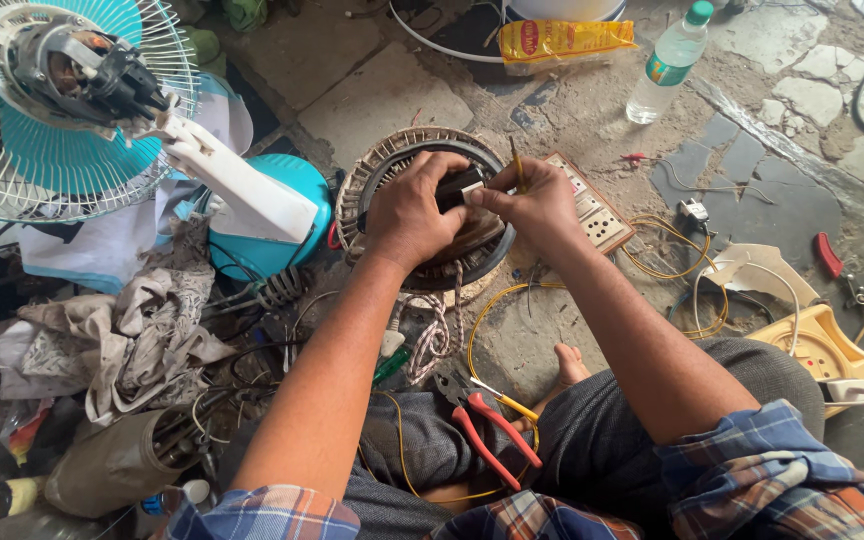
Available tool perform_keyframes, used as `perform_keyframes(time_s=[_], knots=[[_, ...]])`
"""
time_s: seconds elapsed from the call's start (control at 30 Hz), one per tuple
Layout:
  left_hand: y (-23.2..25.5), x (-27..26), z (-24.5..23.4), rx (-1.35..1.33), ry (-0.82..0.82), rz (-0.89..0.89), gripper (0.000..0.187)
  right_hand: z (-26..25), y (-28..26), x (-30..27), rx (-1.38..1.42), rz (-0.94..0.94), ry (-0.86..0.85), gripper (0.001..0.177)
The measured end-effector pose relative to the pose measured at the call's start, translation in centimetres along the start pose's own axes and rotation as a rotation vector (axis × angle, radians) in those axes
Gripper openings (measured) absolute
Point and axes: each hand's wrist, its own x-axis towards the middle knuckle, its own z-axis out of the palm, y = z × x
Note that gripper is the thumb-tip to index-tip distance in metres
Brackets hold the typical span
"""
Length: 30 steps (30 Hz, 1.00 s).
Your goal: The person is repairing a disassembled electric iron. They use pliers to manipulate internal components and wires, then use a screwdriver to tighten screws on the power cord plug. The person works on the iron while sitting on the floor.
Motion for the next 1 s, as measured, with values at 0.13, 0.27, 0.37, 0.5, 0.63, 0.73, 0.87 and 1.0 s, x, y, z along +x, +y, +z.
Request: perform_keyframes(time_s=[0.13, 0.27, 0.37, 0.5, 0.63, 0.73, 0.87, 1.0], knots=[[0.2, 0.0, 0.3, 0.069, 0.044, 0.092, 0.052, -0.4, -0.1, 0.1, 0.176, 0.244, -0.064, 0.023], [-0.2, 0.0, 1.3, 0.123, 0.062, 0.050, 0.049, -0.3, 0.5, -0.1, 0.335, 0.359, -0.114, 0.023], [-0.2, -0.1, 1.4, 0.126, 0.077, 0.037, 0.046, -0.5, 0.8, -0.8, 0.474, 0.312, -0.048, 0.022], [0.0, 0.0, 1.3, 0.099, 0.079, 0.007, 0.041, -0.9, -0.2, -4.1, 0.109, 0.101, 0.050, 0.036], [0.0, 0.1, 1.3, 0.090, 0.096, 0.009, 0.041, 0.7, -1.7, -8.3, -0.158, -0.057, 0.216, 0.040], [0.2, 0.1, 1.4, 0.078, 0.097, -0.030, 0.040, 1.7, -2.1, -9.6, -0.349, -0.246, 0.286, 0.033], [0.5, 0.5, 1.4, 0.065, 0.098, -0.084, 0.035, 2.7, -2.3, -10.6, -0.470, -0.336, 0.311, 0.033], [0.2, 0.4, 1.6, 0.070, 0.133, -0.033, 0.035, 3.0, -2.4, -10.9, -0.442, -0.351, 0.325, 0.032]])
